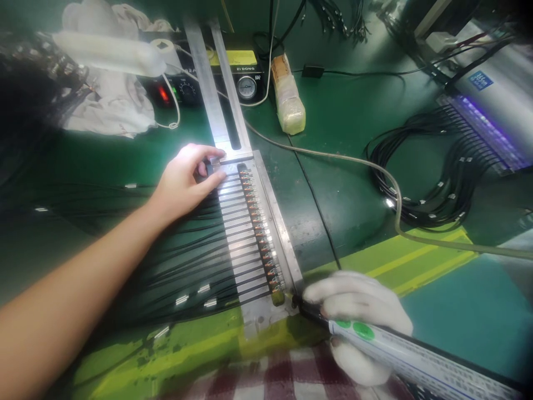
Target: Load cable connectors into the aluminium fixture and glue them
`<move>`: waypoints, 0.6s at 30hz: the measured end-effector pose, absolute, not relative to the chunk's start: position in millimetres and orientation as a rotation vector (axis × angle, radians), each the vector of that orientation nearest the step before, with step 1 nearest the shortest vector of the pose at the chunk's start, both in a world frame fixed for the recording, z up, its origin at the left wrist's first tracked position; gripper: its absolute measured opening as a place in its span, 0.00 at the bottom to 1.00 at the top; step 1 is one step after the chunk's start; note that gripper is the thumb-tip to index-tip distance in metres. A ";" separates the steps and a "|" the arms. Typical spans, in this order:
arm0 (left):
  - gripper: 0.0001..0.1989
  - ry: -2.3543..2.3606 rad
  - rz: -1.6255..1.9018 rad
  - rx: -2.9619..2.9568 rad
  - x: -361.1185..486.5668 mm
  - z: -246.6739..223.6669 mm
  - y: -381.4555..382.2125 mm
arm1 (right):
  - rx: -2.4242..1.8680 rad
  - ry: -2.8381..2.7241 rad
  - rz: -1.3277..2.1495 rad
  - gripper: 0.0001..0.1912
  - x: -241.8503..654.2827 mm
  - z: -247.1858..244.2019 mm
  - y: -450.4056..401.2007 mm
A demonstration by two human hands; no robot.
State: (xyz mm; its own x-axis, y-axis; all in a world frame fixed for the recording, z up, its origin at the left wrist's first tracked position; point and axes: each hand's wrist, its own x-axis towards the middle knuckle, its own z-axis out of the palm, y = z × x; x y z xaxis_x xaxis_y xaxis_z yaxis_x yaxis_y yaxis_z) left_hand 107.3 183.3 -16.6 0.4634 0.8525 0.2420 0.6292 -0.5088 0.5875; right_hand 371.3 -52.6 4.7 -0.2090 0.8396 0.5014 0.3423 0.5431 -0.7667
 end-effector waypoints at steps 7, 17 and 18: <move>0.17 1.242 0.724 2.303 107.1 -16.0 182.6 | -0.979 -1.802 0.612 0.10 372.1 5.0 -51.6; 0.17 1.236 0.729 2.308 106.6 -17.2 183.2 | -0.969 -1.792 0.579 0.12 369.0 4.2 -50.9; 0.17 1.233 0.732 2.307 106.6 -17.1 183.3 | -0.966 -1.791 0.581 0.12 369.1 4.2 -51.0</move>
State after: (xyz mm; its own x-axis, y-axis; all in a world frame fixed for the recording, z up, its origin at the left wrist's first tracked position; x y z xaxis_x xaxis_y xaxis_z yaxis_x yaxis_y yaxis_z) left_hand 106.6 183.3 -17.1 0.4672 0.8480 0.2502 0.6255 -0.5170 0.5844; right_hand 369.1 -51.0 4.2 -0.2021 0.8214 0.5333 0.3514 0.5691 -0.7434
